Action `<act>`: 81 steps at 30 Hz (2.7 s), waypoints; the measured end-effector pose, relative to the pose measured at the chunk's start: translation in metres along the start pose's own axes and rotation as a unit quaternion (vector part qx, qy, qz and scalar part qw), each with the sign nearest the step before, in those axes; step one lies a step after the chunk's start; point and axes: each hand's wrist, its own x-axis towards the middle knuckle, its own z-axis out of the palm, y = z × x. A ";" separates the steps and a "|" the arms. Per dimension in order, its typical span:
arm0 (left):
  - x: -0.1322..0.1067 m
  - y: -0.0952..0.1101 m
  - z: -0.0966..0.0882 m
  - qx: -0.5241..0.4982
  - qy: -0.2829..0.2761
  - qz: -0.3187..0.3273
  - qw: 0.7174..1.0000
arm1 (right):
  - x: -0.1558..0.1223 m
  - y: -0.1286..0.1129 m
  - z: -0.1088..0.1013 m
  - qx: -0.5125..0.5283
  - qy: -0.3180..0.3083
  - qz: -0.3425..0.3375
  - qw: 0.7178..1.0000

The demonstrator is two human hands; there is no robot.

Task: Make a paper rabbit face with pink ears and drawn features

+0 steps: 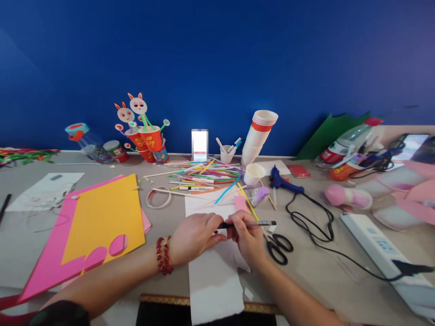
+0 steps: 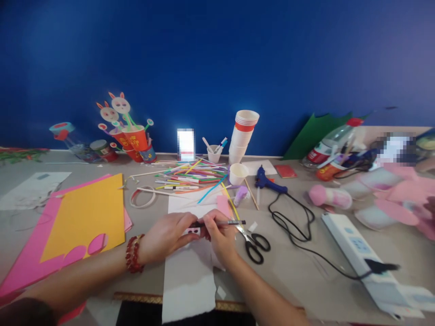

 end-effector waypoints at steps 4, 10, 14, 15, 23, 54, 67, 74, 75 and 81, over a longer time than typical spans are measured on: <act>0.010 -0.004 0.005 0.080 -0.022 0.023 0.996 | 0.005 0.006 -0.003 0.001 0.022 -0.009 1.000; -0.005 -0.010 0.008 0.033 -0.078 -0.026 0.996 | 0.002 0.004 0.005 -0.004 -0.006 0.032 0.999; -0.018 -0.009 0.003 -0.105 -0.087 -0.037 0.990 | -0.003 0.002 0.011 0.011 -0.047 0.052 0.997; -0.021 -0.008 0.003 -0.153 -0.089 -0.038 0.984 | -0.004 0.002 0.011 0.012 -0.055 0.059 0.997; -0.036 0.000 0.014 -0.597 -0.175 -0.099 0.777 | -0.021 -0.001 0.011 0.002 -0.097 0.056 0.994; -0.049 -0.060 0.037 0.060 -0.029 0.136 0.988 | 0.005 0.004 -0.012 -0.202 -0.193 0.066 0.958; -0.052 -0.057 0.037 0.094 -0.036 0.133 0.986 | -0.001 0.021 -0.017 -0.261 -0.166 -0.001 0.951; -0.052 -0.056 0.038 0.108 -0.030 0.164 0.980 | 0.000 0.022 -0.017 -0.289 -0.176 -0.005 0.941; -0.052 -0.056 0.038 0.109 -0.028 0.169 0.979 | 0.000 0.023 -0.018 -0.292 -0.177 -0.005 0.940; -0.051 -0.056 0.037 0.113 -0.026 0.177 0.977 | -0.002 0.024 -0.019 -0.305 -0.183 -0.014 0.935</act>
